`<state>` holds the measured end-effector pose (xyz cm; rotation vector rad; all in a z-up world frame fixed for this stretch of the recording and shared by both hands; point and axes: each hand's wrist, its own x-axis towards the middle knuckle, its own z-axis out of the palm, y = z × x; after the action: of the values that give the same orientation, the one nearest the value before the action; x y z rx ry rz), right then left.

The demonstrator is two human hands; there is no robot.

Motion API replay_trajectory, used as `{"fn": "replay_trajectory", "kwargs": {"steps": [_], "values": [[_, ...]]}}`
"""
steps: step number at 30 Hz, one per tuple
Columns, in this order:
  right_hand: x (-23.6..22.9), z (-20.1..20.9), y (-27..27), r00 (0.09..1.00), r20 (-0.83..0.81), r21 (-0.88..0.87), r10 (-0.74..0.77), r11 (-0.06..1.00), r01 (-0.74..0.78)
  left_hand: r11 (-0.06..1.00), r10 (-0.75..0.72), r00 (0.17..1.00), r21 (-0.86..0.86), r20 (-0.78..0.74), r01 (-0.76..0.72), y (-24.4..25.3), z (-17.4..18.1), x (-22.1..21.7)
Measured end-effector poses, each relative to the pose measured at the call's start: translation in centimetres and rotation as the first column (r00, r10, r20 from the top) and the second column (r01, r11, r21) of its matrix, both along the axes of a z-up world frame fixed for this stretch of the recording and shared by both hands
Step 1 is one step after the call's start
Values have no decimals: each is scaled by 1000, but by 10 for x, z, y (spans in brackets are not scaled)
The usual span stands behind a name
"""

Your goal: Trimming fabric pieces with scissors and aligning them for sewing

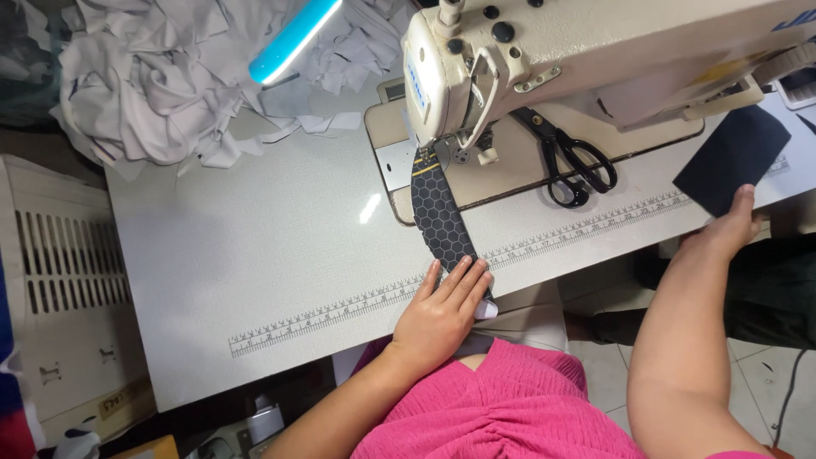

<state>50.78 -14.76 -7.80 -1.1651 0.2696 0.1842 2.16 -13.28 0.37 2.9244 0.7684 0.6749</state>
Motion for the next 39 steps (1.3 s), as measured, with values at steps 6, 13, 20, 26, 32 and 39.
{"fn": "replay_trajectory", "kwargs": {"steps": [6,13,20,26,32,39], "values": [[104,-81,-25,674,698,-659,242,586,472,1000,16,1000,2,4,-16,-3,3,-4],[5,48,7,474,253,-951,843,127,281,1000,-19,998,5,54,18,-4,-2,-4],[-64,86,8,190,501,-801,844,369,472,1000,-15,997,24,79,14,-5,0,-6],[-227,98,-13,-411,592,-758,693,653,9,999,-27,976,25,216,22,-6,-6,0],[-285,80,-31,-592,438,-884,676,444,-147,999,34,897,-3,441,-36,-9,-24,10],[-296,81,-18,-719,396,-883,571,451,-128,996,85,804,-78,589,-48,-10,-14,12]]}}
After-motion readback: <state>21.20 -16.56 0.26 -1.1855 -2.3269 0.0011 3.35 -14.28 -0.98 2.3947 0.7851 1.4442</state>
